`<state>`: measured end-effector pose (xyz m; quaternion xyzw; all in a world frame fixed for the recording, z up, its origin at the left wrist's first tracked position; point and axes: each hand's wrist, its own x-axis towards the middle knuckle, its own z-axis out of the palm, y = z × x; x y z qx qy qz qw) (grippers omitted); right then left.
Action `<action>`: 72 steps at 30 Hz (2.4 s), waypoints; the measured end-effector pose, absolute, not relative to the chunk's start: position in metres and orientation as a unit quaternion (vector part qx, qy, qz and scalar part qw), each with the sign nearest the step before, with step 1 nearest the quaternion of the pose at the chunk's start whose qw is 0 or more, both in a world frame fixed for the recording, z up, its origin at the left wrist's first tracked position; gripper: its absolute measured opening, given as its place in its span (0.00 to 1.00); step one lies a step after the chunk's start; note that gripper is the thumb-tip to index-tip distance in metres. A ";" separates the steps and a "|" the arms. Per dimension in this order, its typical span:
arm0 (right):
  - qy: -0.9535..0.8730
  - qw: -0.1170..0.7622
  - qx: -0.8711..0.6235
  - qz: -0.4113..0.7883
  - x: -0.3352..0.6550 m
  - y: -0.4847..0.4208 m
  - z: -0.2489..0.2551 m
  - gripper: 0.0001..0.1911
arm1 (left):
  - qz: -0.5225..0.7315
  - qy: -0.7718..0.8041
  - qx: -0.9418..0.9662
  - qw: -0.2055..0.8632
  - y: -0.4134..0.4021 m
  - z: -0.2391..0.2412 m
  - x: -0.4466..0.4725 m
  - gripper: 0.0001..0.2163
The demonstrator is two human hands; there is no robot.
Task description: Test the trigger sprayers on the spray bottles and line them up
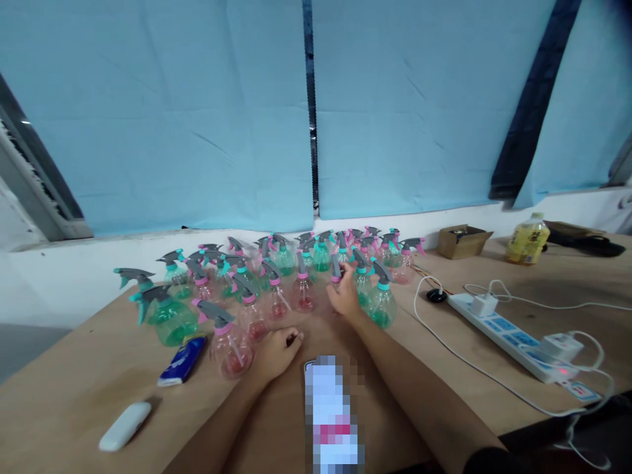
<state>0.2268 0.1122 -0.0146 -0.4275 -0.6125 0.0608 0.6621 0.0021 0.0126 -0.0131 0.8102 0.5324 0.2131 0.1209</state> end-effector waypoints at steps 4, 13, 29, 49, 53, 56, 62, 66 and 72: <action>-0.650 0.620 -0.440 0.009 0.228 0.115 -0.024 0.34 | 0.212 0.535 0.809 0.118 0.013 -0.015 0.002 0.16; -0.627 0.640 -0.441 0.060 0.217 0.123 -0.022 0.33 | 0.213 0.529 0.812 0.121 0.013 -0.015 0.001 0.16; -0.594 0.565 -0.542 -0.181 0.264 0.084 0.093 0.24 | 0.210 0.534 0.811 0.116 0.011 -0.011 0.002 0.16; -0.579 0.256 -0.771 -0.063 0.301 0.078 0.104 0.14 | 0.194 0.534 0.814 0.117 0.011 -0.012 0.002 0.15; -0.594 0.262 -0.759 -0.052 0.305 0.079 0.106 0.13 | 0.196 0.530 0.817 0.114 0.011 -0.011 0.002 0.15; -0.594 0.273 -0.754 -0.062 0.304 0.078 0.108 0.13 | 0.195 0.529 0.818 0.115 0.011 -0.011 0.003 0.15; -0.619 0.323 -0.708 -0.103 0.297 0.074 0.111 0.10 | 0.199 0.528 0.818 0.110 0.011 -0.011 0.002 0.15; -0.639 0.369 -0.668 -0.096 0.298 0.079 0.108 0.09 | 0.198 0.531 0.816 0.109 0.013 -0.014 0.002 0.15; -0.658 0.417 -0.622 -0.080 0.300 0.084 0.104 0.08 | 0.202 0.526 0.819 0.108 0.012 -0.015 0.002 0.15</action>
